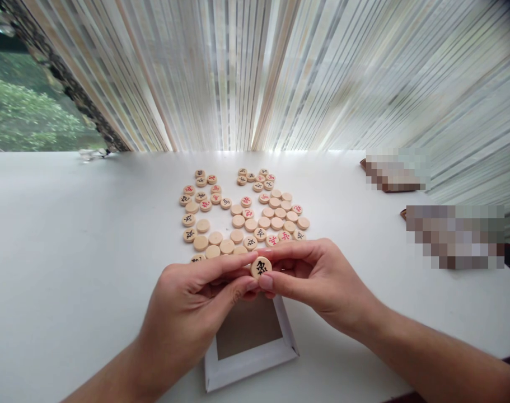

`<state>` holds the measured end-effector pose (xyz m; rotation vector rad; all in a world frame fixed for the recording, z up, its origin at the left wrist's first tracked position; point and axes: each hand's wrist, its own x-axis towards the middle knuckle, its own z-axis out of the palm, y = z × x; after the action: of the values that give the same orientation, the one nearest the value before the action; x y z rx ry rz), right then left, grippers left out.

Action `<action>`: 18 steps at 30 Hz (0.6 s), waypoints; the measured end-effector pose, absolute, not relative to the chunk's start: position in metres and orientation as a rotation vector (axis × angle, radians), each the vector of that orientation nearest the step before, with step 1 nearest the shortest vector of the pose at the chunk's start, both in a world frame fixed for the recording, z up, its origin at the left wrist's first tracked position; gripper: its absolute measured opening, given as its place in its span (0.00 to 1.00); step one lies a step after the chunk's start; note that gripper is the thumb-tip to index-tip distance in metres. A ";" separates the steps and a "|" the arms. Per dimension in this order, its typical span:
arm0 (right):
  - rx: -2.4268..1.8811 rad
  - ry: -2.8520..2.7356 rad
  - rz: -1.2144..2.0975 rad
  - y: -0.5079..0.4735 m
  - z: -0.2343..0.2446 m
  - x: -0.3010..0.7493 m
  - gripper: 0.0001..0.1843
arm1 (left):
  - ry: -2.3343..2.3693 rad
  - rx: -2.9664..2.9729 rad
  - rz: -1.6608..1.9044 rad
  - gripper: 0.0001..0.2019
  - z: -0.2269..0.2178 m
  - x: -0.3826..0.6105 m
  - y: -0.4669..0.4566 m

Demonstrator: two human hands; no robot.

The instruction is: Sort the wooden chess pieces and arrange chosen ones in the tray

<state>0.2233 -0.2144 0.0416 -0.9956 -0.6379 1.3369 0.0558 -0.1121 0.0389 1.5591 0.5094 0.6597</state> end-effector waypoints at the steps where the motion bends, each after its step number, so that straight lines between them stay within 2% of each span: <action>1: -0.991 -0.621 1.345 -0.214 0.041 0.223 0.21 | 0.501 1.583 0.665 0.17 0.038 0.055 -0.112; 10: -1.134 -0.551 1.340 -0.216 0.038 0.226 0.19 | 0.344 1.747 0.639 0.20 0.038 0.057 -0.114; 18: -1.138 -0.740 1.296 -0.216 0.040 0.227 0.08 | 0.377 1.541 0.627 0.17 0.035 0.057 -0.117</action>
<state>0.2266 -0.2161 0.0404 -1.1380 -0.7402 1.2961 0.0574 -0.1173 0.0354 1.5412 0.3769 0.6270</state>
